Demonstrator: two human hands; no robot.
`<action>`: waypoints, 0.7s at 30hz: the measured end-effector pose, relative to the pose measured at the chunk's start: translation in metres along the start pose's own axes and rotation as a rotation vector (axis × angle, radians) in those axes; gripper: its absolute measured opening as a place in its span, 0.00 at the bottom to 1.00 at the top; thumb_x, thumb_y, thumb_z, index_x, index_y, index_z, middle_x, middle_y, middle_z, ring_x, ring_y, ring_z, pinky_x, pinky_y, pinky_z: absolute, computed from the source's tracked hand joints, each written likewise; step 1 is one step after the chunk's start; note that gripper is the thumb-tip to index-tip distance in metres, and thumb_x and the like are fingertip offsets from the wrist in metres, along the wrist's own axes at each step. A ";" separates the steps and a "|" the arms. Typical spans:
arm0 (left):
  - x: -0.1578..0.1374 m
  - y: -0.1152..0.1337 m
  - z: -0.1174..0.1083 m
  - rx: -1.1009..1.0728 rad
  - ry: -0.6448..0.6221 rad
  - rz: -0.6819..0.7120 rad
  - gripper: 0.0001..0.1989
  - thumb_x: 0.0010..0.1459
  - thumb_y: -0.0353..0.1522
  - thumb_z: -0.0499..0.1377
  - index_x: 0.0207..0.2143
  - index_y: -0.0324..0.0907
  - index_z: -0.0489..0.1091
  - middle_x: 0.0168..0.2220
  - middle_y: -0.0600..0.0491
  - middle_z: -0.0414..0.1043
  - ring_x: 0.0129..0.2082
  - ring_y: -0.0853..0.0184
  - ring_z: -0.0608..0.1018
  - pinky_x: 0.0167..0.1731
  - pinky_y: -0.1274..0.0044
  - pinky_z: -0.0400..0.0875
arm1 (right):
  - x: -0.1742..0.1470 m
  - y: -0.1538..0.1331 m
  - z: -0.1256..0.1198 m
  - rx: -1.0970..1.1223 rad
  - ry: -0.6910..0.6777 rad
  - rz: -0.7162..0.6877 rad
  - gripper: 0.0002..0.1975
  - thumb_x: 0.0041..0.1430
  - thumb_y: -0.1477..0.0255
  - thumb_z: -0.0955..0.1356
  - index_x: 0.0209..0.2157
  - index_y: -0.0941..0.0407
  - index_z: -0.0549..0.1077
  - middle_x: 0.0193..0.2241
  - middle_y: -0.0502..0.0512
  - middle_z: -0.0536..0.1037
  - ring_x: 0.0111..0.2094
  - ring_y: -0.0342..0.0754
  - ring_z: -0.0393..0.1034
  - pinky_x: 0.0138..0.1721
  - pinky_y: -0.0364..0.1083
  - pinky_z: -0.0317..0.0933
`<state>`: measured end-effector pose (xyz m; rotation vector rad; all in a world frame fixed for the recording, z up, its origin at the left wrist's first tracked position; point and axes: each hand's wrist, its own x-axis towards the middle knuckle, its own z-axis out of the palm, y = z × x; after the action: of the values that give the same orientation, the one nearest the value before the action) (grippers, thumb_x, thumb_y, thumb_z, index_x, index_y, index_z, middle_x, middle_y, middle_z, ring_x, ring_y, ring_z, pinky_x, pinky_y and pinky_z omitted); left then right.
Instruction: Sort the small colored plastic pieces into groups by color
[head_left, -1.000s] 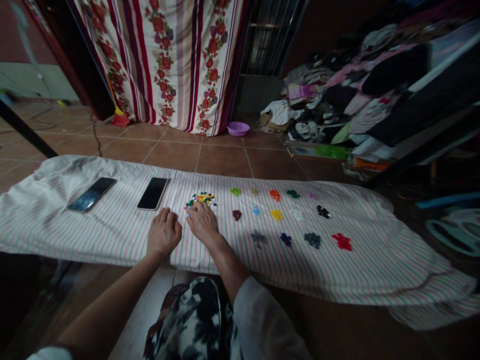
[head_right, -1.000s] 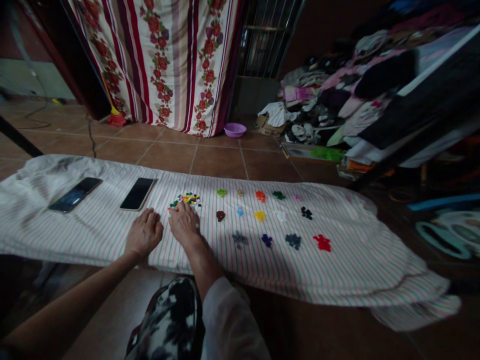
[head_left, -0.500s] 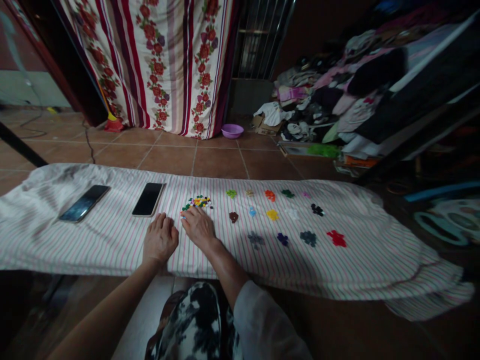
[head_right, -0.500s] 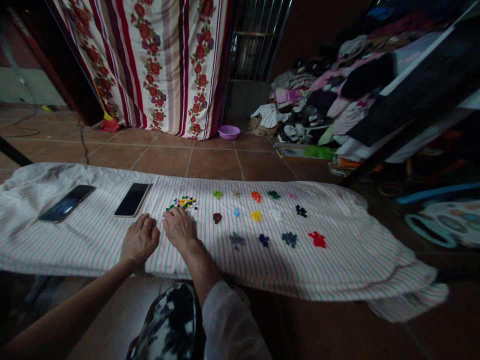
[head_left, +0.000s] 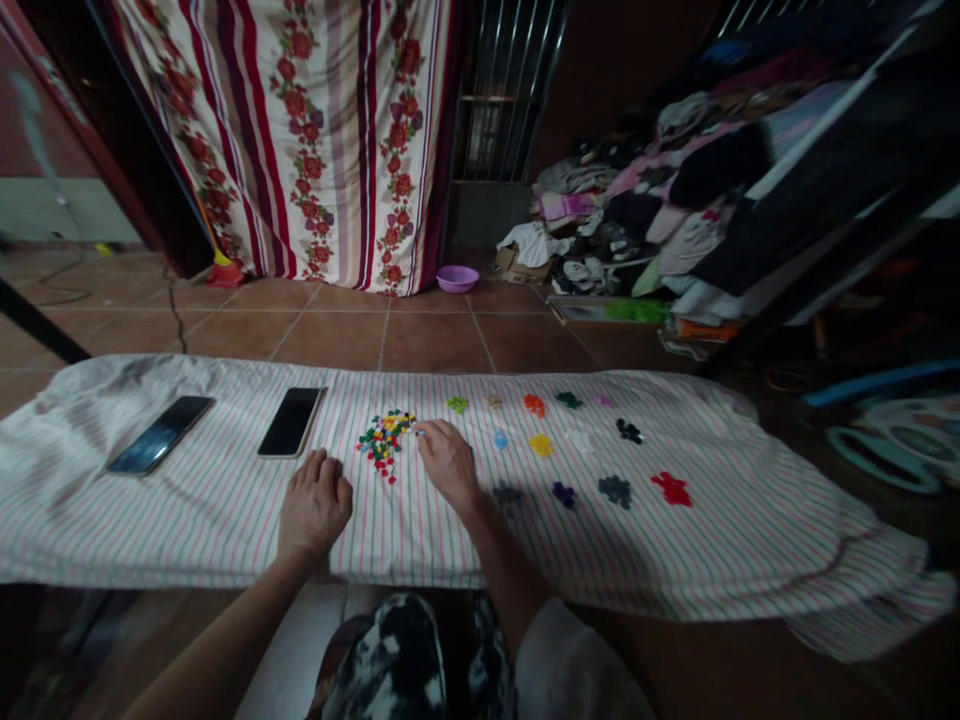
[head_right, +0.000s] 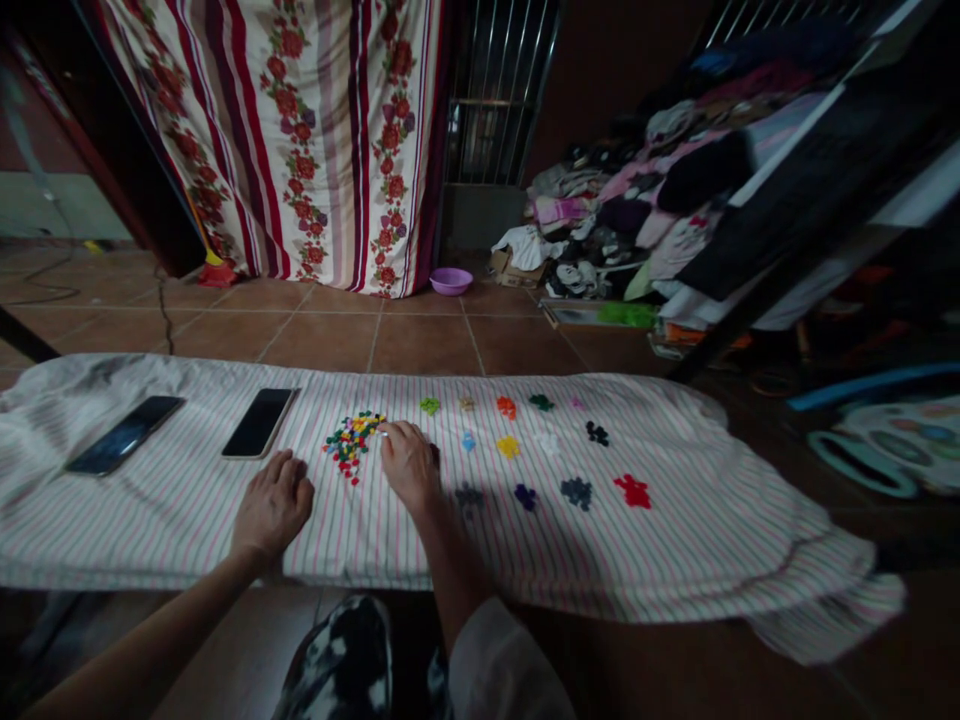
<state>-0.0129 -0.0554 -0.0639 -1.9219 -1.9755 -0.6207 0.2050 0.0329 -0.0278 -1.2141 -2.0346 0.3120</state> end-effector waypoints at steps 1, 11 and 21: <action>0.000 0.000 0.001 0.003 0.005 0.003 0.13 0.60 0.31 0.49 0.43 0.37 0.68 0.52 0.36 0.70 0.57 0.50 0.70 0.55 0.60 0.67 | 0.000 0.008 -0.004 0.012 0.030 0.018 0.14 0.62 0.78 0.61 0.42 0.53 0.75 0.41 0.55 0.78 0.45 0.48 0.70 0.50 0.47 0.62; 0.000 -0.001 0.003 0.023 0.020 0.024 0.12 0.60 0.31 0.49 0.43 0.37 0.68 0.52 0.36 0.70 0.57 0.50 0.70 0.54 0.61 0.67 | -0.009 0.080 -0.048 0.039 0.284 0.240 0.15 0.56 0.75 0.60 0.37 0.55 0.77 0.38 0.58 0.79 0.36 0.49 0.74 0.42 0.48 0.68; -0.001 -0.004 0.002 0.043 -0.010 0.041 0.13 0.61 0.32 0.48 0.44 0.36 0.68 0.52 0.36 0.70 0.57 0.50 0.70 0.54 0.61 0.67 | -0.028 0.119 -0.076 -0.020 0.283 0.412 0.15 0.51 0.71 0.62 0.35 0.55 0.79 0.33 0.58 0.80 0.33 0.50 0.73 0.39 0.48 0.67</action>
<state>-0.0161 -0.0552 -0.0669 -1.9383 -1.9342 -0.5542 0.3443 0.0601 -0.0523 -1.5911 -1.5438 0.2942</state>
